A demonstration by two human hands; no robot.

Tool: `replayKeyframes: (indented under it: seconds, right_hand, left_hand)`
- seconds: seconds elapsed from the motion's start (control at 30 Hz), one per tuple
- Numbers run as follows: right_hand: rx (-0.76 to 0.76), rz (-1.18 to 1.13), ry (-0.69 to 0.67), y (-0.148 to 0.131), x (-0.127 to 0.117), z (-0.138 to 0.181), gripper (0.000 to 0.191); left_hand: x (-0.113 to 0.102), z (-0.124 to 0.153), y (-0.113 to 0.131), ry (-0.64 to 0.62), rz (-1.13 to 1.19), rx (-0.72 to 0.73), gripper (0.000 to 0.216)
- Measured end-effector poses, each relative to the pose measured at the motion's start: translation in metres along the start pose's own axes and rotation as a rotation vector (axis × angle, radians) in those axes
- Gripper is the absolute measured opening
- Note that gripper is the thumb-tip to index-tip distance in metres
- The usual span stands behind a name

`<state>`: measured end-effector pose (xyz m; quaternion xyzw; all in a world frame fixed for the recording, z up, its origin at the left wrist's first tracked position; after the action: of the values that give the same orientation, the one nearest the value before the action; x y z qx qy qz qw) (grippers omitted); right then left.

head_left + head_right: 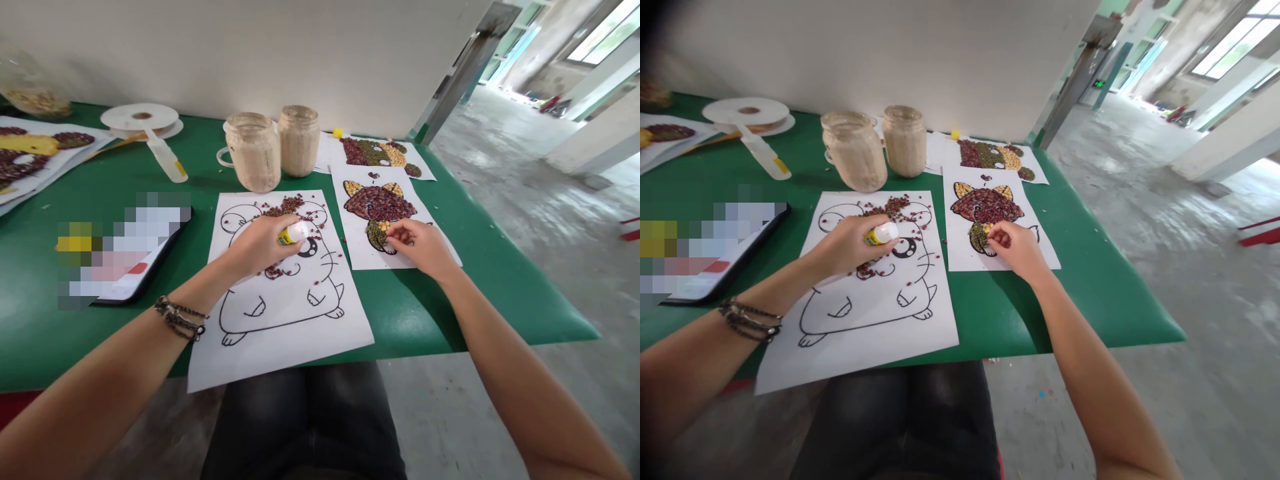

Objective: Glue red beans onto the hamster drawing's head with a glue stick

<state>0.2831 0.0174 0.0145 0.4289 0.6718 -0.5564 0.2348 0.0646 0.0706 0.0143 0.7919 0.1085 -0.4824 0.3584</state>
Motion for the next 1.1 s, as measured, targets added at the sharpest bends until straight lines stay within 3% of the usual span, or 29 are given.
replayKeyframes:
  seconds: [0.57,1.1]
  right_hand:
    - [-0.081,0.106,-0.033,-0.011,0.001,0.003,0.005]
    - [0.006,-0.015,-0.003,0.001,-0.006,0.001,0.005]
  left_hand:
    - [0.002,0.000,-0.002,-0.026,-0.007,-0.032,0.011]
    - [0.001,0.000,-0.003,0.006,-0.021,-0.015,0.016]
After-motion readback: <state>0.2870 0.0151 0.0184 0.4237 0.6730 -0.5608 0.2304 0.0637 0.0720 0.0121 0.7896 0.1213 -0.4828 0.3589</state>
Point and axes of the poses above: each hand's wrist, its own z-axis away from the middle knuckle, its own x-axis out of the palm, y = z × x, the point moved 9 cm from there along -z, towards the middle knuckle, and after that the axes turned 4 degrees about x, right-handed, at the moved point
